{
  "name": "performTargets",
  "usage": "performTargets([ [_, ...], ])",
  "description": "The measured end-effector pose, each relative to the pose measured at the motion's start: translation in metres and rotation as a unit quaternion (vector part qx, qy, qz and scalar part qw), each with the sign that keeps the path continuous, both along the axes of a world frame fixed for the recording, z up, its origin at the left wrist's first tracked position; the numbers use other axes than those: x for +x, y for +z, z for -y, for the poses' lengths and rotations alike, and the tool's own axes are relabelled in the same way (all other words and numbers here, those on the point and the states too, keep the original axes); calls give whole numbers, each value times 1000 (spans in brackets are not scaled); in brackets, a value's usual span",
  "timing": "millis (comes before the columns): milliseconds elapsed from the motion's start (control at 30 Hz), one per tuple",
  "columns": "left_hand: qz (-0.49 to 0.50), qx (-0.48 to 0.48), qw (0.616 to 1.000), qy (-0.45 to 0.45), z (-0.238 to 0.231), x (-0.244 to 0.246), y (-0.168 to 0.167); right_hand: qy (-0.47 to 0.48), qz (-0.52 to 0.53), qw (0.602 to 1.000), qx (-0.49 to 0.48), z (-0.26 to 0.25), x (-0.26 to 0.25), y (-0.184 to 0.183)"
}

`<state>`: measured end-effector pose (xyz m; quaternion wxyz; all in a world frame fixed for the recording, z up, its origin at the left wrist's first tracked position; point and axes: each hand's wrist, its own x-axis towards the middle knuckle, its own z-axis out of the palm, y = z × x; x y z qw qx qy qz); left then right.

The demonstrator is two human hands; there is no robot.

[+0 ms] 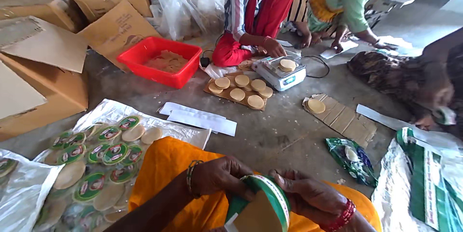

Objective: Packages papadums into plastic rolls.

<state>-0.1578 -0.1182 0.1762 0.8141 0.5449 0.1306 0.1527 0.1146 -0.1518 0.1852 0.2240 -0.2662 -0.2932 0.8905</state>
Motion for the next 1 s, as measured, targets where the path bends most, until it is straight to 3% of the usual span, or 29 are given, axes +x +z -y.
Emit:
performTargets([
  [233, 54, 22, 997, -54, -12, 1, -12, 2, -50, 998, 31, 8, -3, -6],
  [367, 38, 13, 999, -13, -3, 2, -13, -45, 2, 999, 17, 13, 2, -2],
  [500, 53, -56, 997, 17, 20, 6, -25, -37, 32, 999, -11, 26, 9, -4],
  [667, 124, -202, 971, -15, 52, 12, -47, -22, 60, 998, -23, 48, 11, 0],
  [867, 111, -233, 965, 53, 80, 17, -23, -42, 113, 992, 29, 58, 7, 11],
  [1000, 159, -259, 952, 41, 86, 20, -20, -49, 147, 985, 73, 59, 5, 21],
])
